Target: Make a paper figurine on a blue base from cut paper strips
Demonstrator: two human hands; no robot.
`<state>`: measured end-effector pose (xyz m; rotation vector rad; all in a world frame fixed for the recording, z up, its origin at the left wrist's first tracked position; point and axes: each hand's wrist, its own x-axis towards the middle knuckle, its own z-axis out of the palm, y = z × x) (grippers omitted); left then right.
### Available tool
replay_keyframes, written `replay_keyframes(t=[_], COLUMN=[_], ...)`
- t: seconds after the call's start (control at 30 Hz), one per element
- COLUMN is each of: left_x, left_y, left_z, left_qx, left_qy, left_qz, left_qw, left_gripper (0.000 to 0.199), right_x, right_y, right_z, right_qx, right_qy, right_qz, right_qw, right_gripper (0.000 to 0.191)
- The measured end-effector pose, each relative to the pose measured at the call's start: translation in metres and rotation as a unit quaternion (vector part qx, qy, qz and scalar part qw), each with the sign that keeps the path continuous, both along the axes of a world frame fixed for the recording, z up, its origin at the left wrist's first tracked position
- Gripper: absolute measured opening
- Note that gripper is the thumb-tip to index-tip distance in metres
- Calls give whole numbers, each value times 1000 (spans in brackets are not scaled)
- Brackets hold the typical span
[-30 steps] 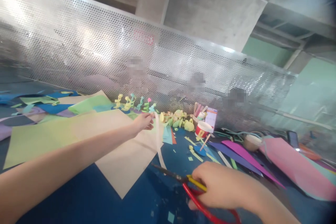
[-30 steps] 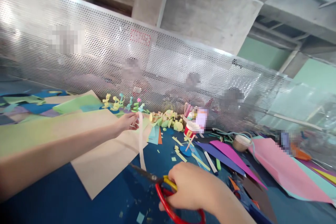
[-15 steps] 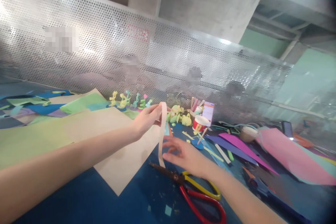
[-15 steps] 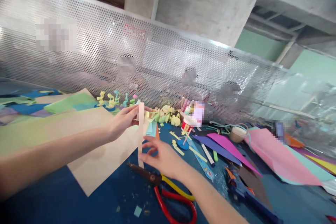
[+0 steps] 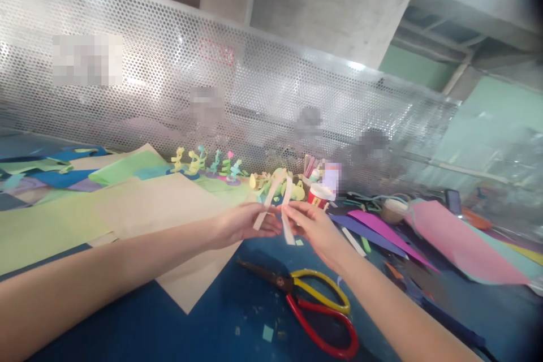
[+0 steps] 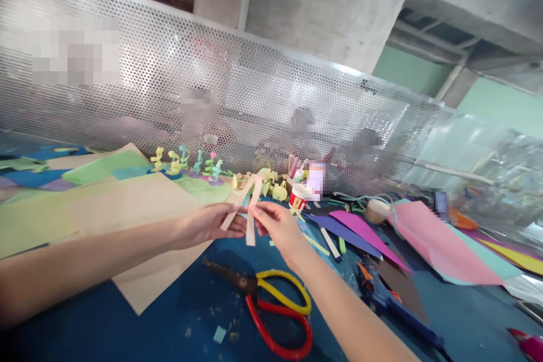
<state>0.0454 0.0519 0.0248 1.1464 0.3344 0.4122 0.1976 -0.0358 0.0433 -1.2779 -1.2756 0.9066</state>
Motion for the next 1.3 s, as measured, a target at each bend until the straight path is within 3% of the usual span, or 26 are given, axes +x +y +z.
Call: replay_keyframes(t=[0.1,0.2,0.43,0.8,0.97,1.03,1.1,1.17,1.3], left_x=[2,4,4,3,1,-1,-2,-4,-8], left_y=[-8,-8,-8,-6,-6,0,7,12,10], left_z=[-6,-15,-31,-33,-18,-10,-5,-2,4], left_qx=[-18,-11,69,44,11,-5,31,143,391], left_qy=[16,26,12,-14,-9,-43,-75,-74,-13], left_qz=[-21,1,-3,-13,29,72,136,219,357], left_qw=[999,1000,998,999,999,996,987,962,848], left_gripper=[27,30,35,30,46,55,58,57,52], right_x=[-1,-2,0,1,1,2,3,4,7], right_y=[4,7,9,9,9,9,7,5,-1], right_z=[-12,-22,-37,-40,-37,-34,-29,-22,-9], right_qx=[-8,3,57,63,32,24,12,-13,-72], right_qy=[7,2,-40,-45,-6,-8,-19,-36,-129], right_qz=[-5,-21,-56,-52,-46,-47,-39,-14,82], right_qw=[1000,1000,996,996,998,999,999,999,986], right_gripper=[26,26,23,23,26,26,25,24,28])
